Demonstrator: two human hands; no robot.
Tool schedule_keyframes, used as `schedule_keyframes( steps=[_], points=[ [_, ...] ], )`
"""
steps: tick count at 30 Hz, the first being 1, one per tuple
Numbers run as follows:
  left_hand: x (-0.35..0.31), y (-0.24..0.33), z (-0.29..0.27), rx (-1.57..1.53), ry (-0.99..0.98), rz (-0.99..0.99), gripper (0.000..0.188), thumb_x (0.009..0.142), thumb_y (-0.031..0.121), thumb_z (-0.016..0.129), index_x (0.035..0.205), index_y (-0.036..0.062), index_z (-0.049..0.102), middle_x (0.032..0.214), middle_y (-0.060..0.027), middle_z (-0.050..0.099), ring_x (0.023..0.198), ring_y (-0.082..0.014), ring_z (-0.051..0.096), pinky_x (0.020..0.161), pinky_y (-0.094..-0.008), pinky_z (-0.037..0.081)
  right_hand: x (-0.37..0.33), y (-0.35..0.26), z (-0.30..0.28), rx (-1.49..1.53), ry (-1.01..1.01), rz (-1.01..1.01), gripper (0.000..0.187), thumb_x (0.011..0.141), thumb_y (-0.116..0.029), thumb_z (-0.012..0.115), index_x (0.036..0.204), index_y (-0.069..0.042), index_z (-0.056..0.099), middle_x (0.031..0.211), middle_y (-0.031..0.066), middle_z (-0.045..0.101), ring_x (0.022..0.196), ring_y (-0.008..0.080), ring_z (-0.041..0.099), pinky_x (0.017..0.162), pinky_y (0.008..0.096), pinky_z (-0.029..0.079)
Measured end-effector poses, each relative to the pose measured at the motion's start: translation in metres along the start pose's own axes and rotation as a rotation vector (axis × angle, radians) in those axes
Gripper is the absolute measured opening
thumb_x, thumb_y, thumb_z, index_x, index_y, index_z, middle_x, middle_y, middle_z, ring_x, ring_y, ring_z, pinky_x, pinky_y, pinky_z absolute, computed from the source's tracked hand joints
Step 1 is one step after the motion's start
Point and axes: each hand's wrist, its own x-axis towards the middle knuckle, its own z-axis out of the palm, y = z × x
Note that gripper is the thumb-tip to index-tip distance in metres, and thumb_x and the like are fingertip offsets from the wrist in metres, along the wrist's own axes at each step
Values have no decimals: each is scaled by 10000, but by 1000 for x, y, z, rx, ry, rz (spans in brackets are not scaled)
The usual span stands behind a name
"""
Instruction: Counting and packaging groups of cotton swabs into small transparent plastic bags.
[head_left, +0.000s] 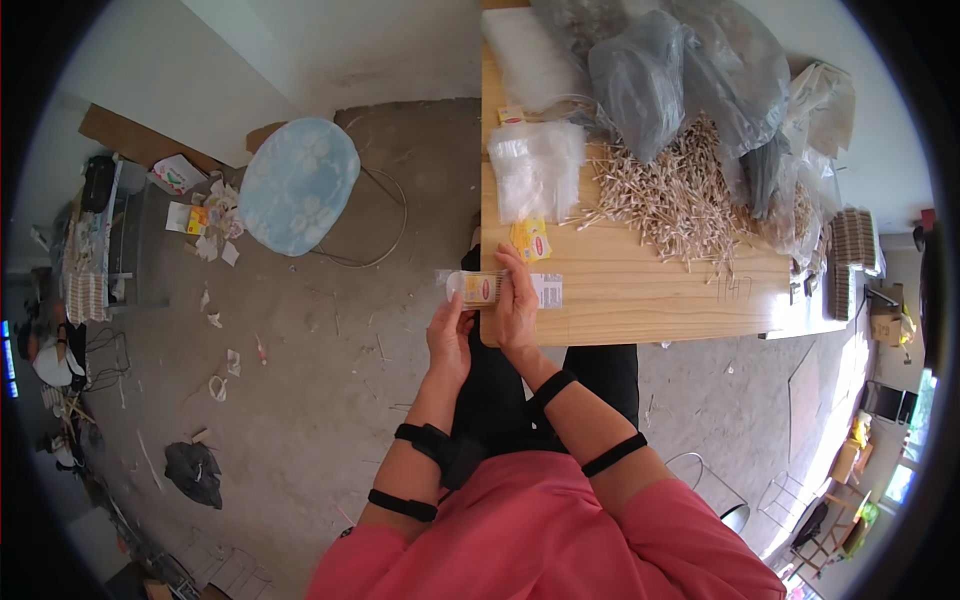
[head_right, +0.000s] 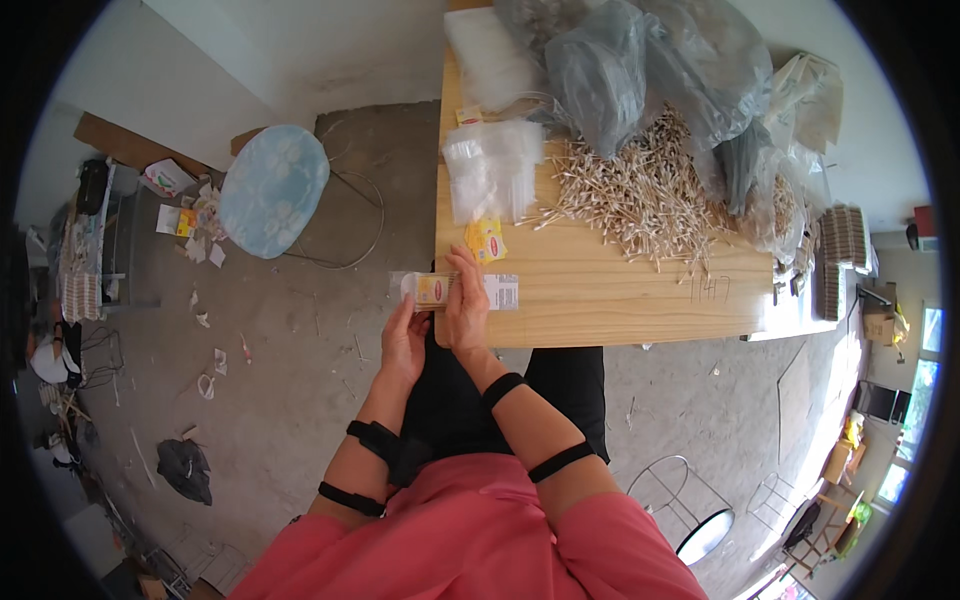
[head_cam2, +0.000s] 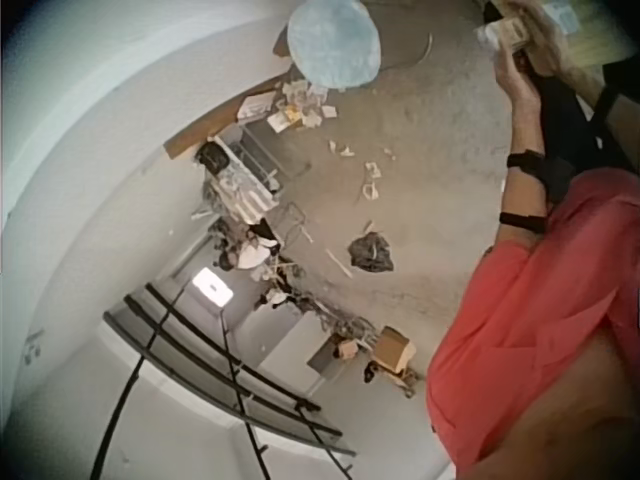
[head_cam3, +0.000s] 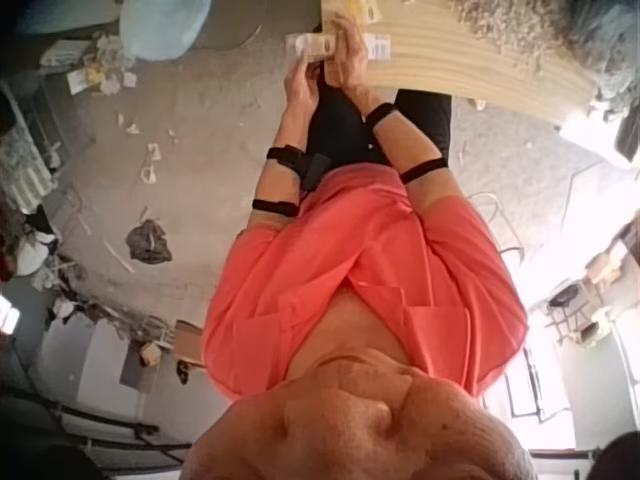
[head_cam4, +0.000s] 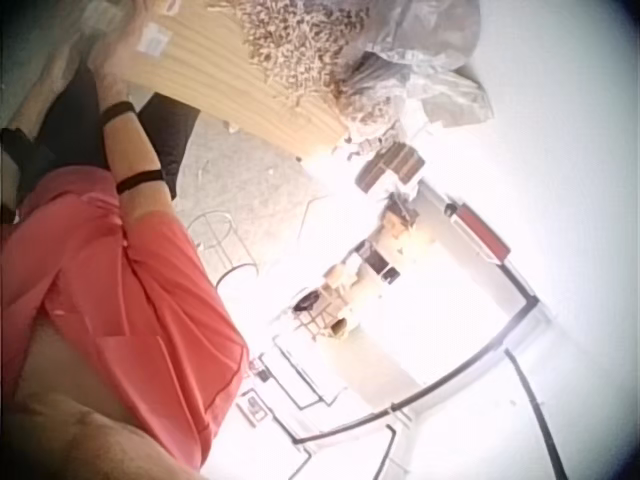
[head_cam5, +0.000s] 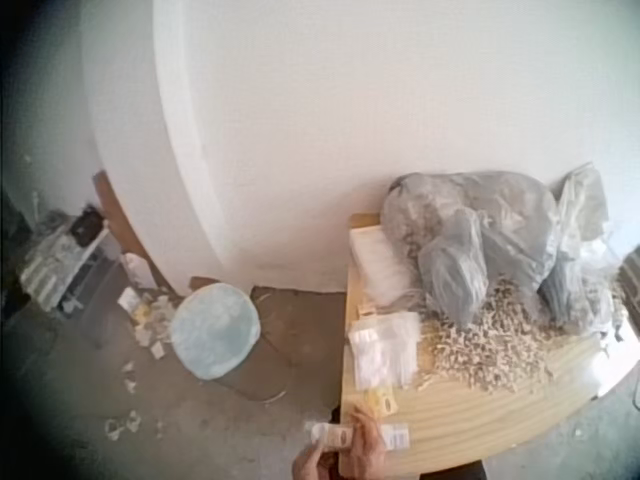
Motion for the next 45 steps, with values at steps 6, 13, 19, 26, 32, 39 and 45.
schedule_keyframes(
  steps=[6,13,19,26,32,39,45],
  points=[
    [4,-14,16,8,29,81,384,881,256,765,1174,36,651,1078,-37,684,930,-116,638,823,-279,511,0,-3,-3,38,-56,38,308,958,62,408,1205,-10,578,1340,161,566,1265,335,522,1062,365,397],
    [-4,-16,41,94,119,75,397,867,245,782,1145,-12,663,1079,-63,694,959,-136,648,848,-276,516,1,-10,1,12,-12,74,287,976,27,394,1199,-8,571,1343,169,558,1247,344,527,1058,367,401],
    [-3,-16,38,319,113,96,414,881,243,767,1162,-35,644,1097,-87,684,934,-146,657,823,-274,530,-1,-11,1,-43,-5,62,284,976,25,391,1204,-2,557,1339,174,557,1243,358,528,1062,379,401],
    [-7,-16,37,59,145,172,356,903,245,741,1116,-32,671,1062,-89,697,923,-142,660,809,-281,535,1,-9,0,16,-18,93,303,973,25,385,1221,-6,556,1349,171,557,1263,348,521,1075,376,387],
    [-12,-8,44,228,133,57,361,898,244,747,1113,-38,673,1059,-96,700,916,-145,661,792,-281,531,-5,-13,14,187,-13,210,317,979,8,373,1238,-15,555,1365,172,553,1276,319,519,1092,364,368],
    [-6,-10,40,334,151,95,362,896,231,747,1109,-50,667,1055,-107,698,913,-151,662,784,-284,529,-4,-16,11,231,-79,139,367,992,-8,346,1317,-16,515,1439,179,494,1349,317,452,1127,375,328],
    [-3,-16,39,161,93,104,378,880,226,762,1129,-36,653,1109,-96,668,964,-154,638,839,-297,516,-14,-19,-6,127,157,148,451,987,-8,369,1436,19,392,1494,208,404,1407,331,367,1153,398,290]
  ],
)
